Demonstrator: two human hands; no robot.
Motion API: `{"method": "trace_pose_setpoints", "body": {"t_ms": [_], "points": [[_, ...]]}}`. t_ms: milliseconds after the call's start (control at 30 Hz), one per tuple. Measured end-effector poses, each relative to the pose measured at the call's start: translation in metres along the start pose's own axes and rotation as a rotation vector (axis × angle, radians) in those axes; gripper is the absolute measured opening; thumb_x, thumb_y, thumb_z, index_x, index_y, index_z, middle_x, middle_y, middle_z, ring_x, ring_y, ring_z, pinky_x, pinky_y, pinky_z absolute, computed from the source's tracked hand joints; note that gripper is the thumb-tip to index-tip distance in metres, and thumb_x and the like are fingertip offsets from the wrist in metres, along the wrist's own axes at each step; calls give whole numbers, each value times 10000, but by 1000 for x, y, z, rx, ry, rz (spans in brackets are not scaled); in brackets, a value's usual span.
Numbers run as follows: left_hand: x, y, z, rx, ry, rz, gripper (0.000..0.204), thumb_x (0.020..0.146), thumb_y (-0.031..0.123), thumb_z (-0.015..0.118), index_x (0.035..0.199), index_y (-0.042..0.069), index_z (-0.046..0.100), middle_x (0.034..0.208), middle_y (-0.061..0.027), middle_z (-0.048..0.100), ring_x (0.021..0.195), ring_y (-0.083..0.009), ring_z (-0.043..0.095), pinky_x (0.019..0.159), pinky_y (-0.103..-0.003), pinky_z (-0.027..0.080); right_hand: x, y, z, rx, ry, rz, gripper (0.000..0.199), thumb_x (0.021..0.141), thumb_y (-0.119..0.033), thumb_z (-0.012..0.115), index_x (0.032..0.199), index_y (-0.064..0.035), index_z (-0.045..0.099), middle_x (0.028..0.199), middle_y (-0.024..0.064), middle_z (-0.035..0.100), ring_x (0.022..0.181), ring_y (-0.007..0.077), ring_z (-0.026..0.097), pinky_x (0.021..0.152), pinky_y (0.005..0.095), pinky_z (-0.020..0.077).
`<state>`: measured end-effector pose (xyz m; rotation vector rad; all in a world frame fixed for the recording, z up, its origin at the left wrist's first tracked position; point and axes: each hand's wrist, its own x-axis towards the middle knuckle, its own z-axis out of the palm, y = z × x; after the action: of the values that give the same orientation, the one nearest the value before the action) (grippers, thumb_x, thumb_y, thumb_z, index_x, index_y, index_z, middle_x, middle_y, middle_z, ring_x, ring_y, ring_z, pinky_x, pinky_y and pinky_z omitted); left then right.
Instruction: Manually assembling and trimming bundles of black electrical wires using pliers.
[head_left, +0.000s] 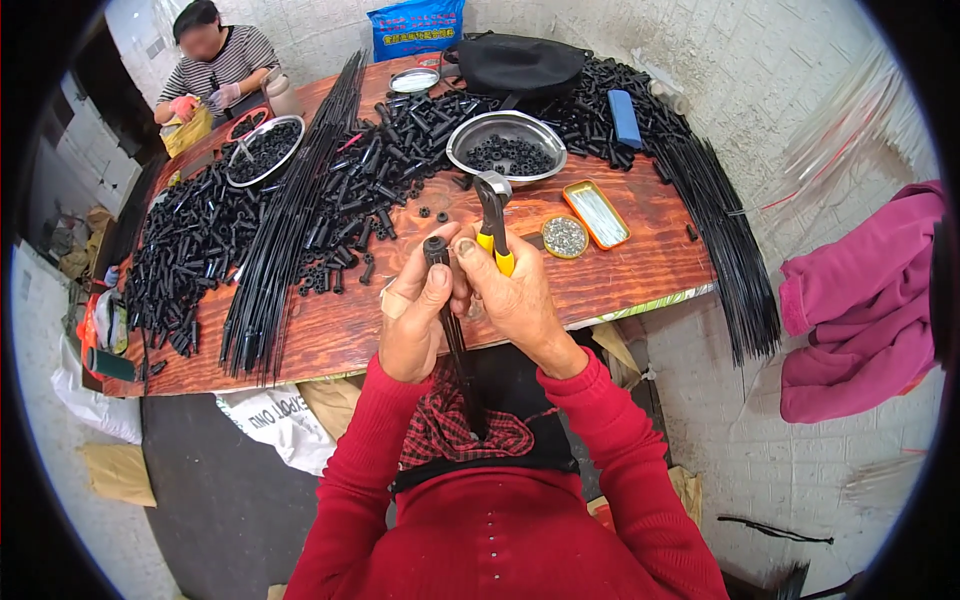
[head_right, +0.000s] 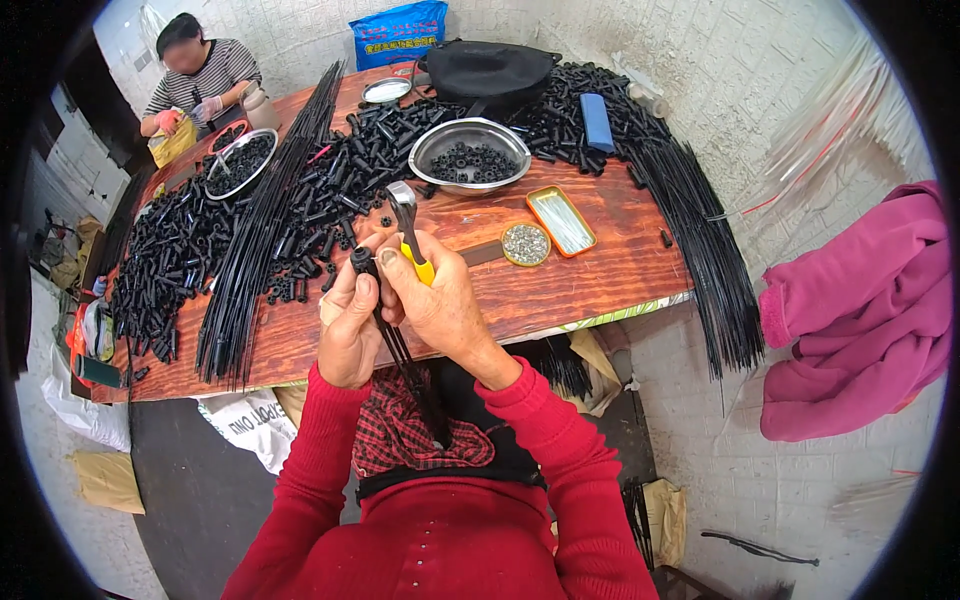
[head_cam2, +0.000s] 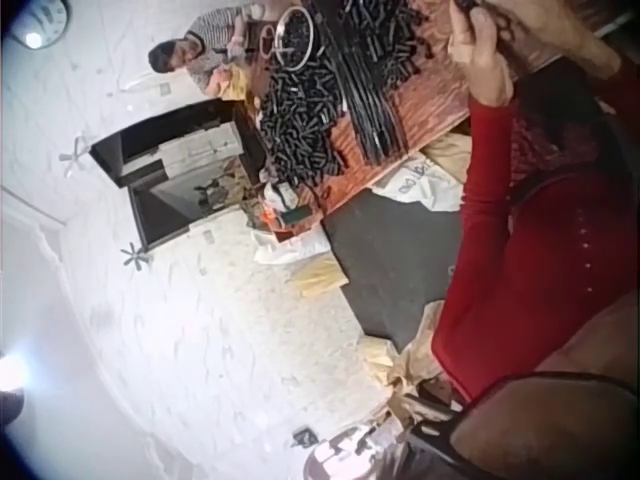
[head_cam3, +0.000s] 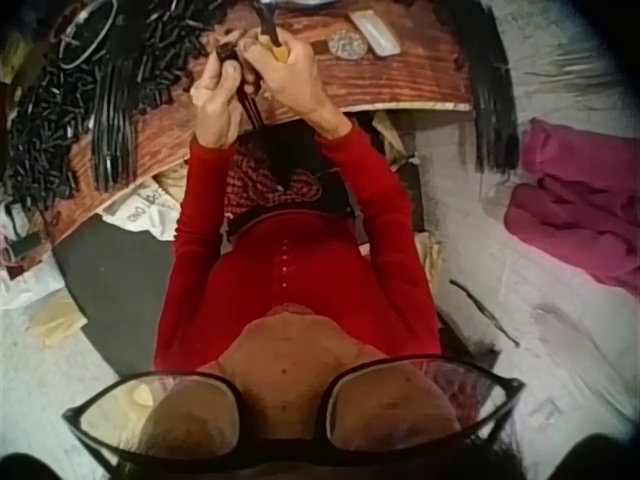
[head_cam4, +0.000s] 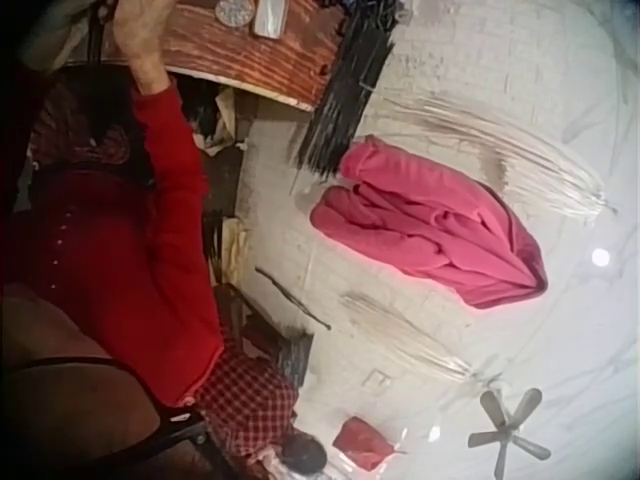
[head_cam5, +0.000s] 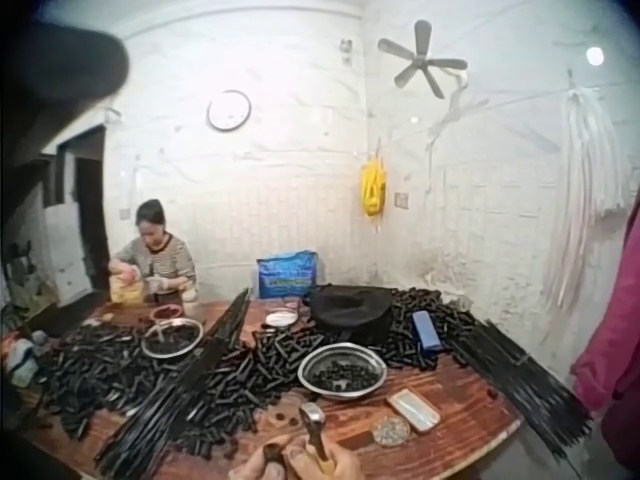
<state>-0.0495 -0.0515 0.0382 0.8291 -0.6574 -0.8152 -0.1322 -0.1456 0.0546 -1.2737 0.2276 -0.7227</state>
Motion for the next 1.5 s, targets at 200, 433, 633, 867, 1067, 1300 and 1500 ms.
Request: {"method": "trace_pose_setpoints", "body": {"t_ms": [200,433,633,867,1067,1300,1500], "points": [[1,-3,-1,-11,-9,5,509,952,247,581,1374,1,438,822,2,520,724,-80,459,673,-233,391,0,-1,0,14,4,9,167,974,-186,530,974,-23,567,642,-23,513,528,44,480,464,204,403],[1,-3,1,13,25,2,506,948,232,589,1371,0,440,834,5,524,729,-76,467,675,-229,398,0,-2,-2,7,14,1,186,976,-177,524,1040,-13,585,640,-23,509,531,44,477,463,202,404],[1,-5,-1,4,18,6,506,948,219,588,1375,-5,436,847,5,530,732,-75,472,675,-228,403,1,0,-2,48,9,9,199,979,-175,522,1061,-7,590,658,-21,514,539,45,477,470,202,410],[1,-4,0,7,25,10,506,951,215,587,1376,-10,432,857,6,533,736,-72,473,674,-224,402,1,1,0,25,18,-3,169,975,-184,536,999,-21,574,651,-27,514,549,40,479,473,201,406],[2,-4,0,19,39,22,508,950,224,589,1374,-11,436,881,7,541,743,-70,473,674,-224,402,0,3,1,25,46,12,173,968,-196,553,990,-25,574,656,-32,520,550,35,476,468,202,400],[3,-3,3,47,58,31,508,949,238,592,1369,-7,443,905,14,551,742,-65,475,659,-221,404,0,2,3,-86,96,24,161,951,-187,578,960,-25,580,658,-11,538,550,33,488,477,207,412],[3,-8,-7,19,20,-8,504,957,252,578,1378,14,439,841,22,528,694,-53,447,613,-204,369,2,7,-1,-583,143,-340,179,949,-178,595,985,-3,582,725,0,581,559,42,525,490,201,430]]}}
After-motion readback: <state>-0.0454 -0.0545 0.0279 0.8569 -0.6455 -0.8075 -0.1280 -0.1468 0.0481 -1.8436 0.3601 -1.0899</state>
